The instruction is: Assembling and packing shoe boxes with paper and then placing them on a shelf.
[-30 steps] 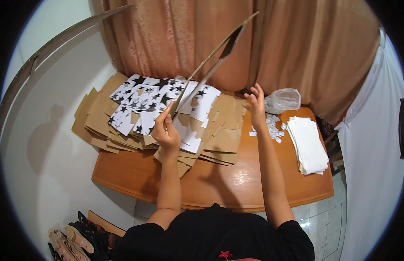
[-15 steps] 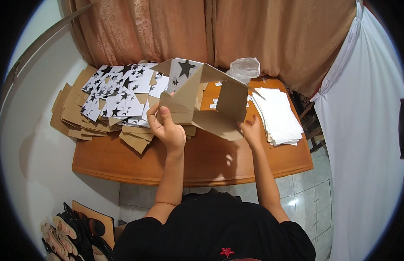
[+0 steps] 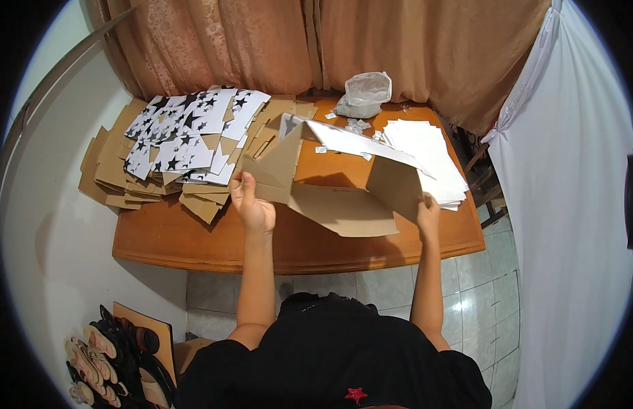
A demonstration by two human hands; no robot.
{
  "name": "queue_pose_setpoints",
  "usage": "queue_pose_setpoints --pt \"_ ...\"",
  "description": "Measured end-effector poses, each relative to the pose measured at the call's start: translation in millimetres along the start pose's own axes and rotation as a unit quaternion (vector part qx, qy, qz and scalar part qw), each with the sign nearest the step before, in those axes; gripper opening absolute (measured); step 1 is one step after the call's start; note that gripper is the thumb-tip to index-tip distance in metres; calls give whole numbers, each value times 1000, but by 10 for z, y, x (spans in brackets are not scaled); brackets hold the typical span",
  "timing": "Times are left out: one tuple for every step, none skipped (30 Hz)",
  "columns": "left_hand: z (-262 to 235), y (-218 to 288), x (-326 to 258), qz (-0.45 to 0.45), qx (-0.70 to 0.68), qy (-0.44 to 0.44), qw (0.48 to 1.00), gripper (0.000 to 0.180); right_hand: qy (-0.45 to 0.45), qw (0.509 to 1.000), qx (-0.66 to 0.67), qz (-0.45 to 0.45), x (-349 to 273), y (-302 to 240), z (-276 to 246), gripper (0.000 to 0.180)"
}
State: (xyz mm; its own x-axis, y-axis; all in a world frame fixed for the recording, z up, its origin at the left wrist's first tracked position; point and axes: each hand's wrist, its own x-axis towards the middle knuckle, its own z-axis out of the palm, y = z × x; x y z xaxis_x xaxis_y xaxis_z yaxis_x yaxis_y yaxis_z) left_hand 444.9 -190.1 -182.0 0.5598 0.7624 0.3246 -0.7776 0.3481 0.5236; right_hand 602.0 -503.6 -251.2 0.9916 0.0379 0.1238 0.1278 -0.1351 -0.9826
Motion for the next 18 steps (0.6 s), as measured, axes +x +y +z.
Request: queue_pose_setpoints --pt "-99 -26 14 -6 -3 22 1000 18 3 1000 0 1 -5 -61 -86 20" --pt "-232 -56 23 -12 9 23 1000 16 13 1000 -9 -22 -16 -110 -130 19" --pt "-367 -114 9 -12 11 24 1000 16 22 999 -17 -45 -17 -126 -162 19" --pt "-510 -190 -16 -29 7 29 999 16 22 998 -17 -63 -16 -108 -202 20" --pt "-606 -251 -44 -44 3 35 998 16 22 998 -17 -63 -8 -72 -230 20" --pt "-705 -308 -86 -43 4 35 998 16 20 998 -20 -56 -18 -30 -251 21" --pt "-778 -359 -134 -60 14 43 997 15 17 998 -24 -49 -19 11 -272 21" --pt "-856 -402 -179 -77 24 51 995 15 16 998 -24 -49 -26 45 -293 21" --pt "-937 -438 -214 -76 25 52 995 15 10 999 -40 -30 -34 79 -312 22" --pt "-1033 -469 -252 -91 56 77 991 16 3 998 -57 -11 -47 104 -315 24" --pt "-1112 -484 -279 -105 86 102 985 16 1 998 -56 -10 -58 90 -307 24" --pt "-1193 -495 -301 -104 88 103 985 16 4 998 -60 -8 -67 73 -305 26" --pt "-1232 -490 -318 -117 113 130 978 16 9 998 -63 -6 -78 62 -305 28" --pt "-1269 -491 -327 -131 137 156 969 16 8 998 -63 -5 -68 60 -285 28" --pt "-1302 -503 -324 -131 138 157 969 16 11 995 -97 -16 -41 52 -254 30" --pt "-1290 -516 -318 -141 141 186 962 16 15 991 -131 -27 -15 43 -244 32" --pt "-1278 -530 -314 -151 144 214 954 16 15 991 -131 -27 26 76 -248 32" --pt "-1263 -550 -315 -152 144 214 954 16 -9 993 -122 -6 82 145 -255 31"
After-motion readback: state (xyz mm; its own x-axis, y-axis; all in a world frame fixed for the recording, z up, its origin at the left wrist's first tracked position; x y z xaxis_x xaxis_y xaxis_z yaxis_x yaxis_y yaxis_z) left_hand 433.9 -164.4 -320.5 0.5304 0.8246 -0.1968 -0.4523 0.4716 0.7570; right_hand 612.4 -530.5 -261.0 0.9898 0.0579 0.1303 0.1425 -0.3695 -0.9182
